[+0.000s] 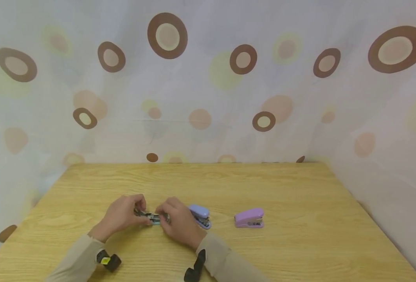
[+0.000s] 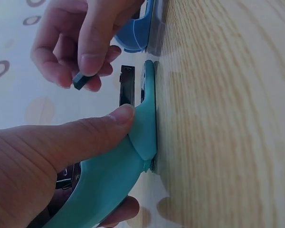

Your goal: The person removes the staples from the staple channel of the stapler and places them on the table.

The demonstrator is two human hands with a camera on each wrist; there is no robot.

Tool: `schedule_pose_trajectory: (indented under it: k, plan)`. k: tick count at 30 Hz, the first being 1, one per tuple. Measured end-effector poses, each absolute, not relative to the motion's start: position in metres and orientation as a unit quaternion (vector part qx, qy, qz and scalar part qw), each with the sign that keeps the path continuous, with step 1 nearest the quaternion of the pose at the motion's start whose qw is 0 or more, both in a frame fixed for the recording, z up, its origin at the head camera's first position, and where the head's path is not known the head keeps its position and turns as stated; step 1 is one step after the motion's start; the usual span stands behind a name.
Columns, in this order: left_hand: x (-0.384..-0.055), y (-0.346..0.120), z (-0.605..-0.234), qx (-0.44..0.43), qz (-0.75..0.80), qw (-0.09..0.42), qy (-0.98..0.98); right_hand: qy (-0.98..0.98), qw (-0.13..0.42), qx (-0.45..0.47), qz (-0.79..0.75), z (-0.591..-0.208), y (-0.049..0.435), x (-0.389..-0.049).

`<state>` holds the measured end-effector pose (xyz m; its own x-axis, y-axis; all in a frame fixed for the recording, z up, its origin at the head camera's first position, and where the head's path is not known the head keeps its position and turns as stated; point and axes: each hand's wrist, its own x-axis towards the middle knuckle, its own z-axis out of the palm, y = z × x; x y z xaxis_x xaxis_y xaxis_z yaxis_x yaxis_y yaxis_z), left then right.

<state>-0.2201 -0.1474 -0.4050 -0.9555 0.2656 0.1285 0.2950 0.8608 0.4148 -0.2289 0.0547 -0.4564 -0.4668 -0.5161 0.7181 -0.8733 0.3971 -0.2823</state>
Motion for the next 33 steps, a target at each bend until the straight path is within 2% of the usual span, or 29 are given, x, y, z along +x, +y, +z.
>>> schedule_pose_trajectory:
  k: [11, 23, 33]
  plan:
    - [-0.222, -0.144, -0.401, -0.152, -0.226, 0.041, -0.961, -0.811, 0.192, 0.420, 0.359, -0.454, 0.070, -0.204]
    - [-0.220, -0.146, -0.403, -0.138, -0.227, 0.030, -0.964, -0.816, 0.157, 0.419, 0.367, -0.457, 0.095, -0.179]
    - [-0.220, -0.148, -0.405, -0.142, -0.228, 0.025, -0.963, -0.817, 0.163, 0.424, 0.357, -0.459, 0.126, -0.157]
